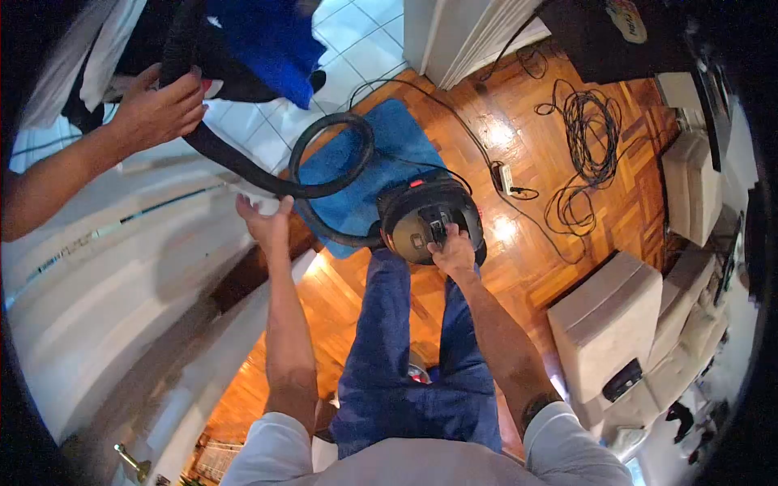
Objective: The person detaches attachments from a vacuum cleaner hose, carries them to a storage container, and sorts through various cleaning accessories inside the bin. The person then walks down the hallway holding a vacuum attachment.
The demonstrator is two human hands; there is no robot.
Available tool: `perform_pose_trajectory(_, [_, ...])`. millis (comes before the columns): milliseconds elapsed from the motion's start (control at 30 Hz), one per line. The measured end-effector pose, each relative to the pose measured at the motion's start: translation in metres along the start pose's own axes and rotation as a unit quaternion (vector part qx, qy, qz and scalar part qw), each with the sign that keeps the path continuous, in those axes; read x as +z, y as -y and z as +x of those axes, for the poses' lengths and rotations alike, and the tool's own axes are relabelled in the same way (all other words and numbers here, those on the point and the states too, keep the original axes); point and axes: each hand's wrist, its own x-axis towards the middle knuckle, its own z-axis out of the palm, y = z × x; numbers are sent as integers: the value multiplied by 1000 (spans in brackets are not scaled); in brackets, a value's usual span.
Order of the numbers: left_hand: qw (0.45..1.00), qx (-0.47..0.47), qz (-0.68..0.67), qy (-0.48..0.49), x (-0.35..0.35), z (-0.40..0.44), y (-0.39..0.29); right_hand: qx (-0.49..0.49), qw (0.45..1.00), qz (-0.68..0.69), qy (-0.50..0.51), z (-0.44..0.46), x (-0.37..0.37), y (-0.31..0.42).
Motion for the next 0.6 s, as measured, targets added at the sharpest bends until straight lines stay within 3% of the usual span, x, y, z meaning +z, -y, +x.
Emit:
perform_pose_trajectory(67, [997, 73, -2, 15, 3, 34, -8, 32, 997, -72, 23, 10, 6, 4])
perform_pose_trajectory(100, [991, 16, -114, 66, 9, 44, -10, 34, 998, -59, 17, 19, 16, -4])
perform_pose_trajectory(133, [967, -46, -221, 121, 16, 52, -10, -7, 998, 46, 31, 28, 28, -17])
perform_pose_trajectory(167, [966, -39, -217, 132, 19, 53, -9, -47, 987, 149, 43, 33, 41, -30])
perform_pose_trajectory(233, [971, -32, -45, 231, 17, 32, 8, -52, 985, 165, -21, 32, 49, -46])
perform_pose_trajectory(300, [919, 121, 166, 336, 8, -6, 33, -17, 995, 40, 89, 29, 31, -47])
perform_pose_trajectory(333, [909, 107, 121, 385, 3, -29, 62, -14, 997, 50, 55, 16, 22, -43])
perform_pose_trajectory(433, [893, 174, 151, 388, -43, -110, 75, -9, 998, 38, 51, -24, -9, -52])
perform_pose_trajectory(500, [850, 109, 293, 424, -64, -142, 119, 7, 999, 35, 33, -51, -27, -60])
perform_pose_trajectory(567, [825, 25, 302, 477, -94, -167, 126, 14, 998, 61, -23, -77, -36, -72])
perform_pose_trajectory(600, [826, 27, 299, 477, -108, -182, 129, 7, 994, 76, -81, -90, -45, -74])
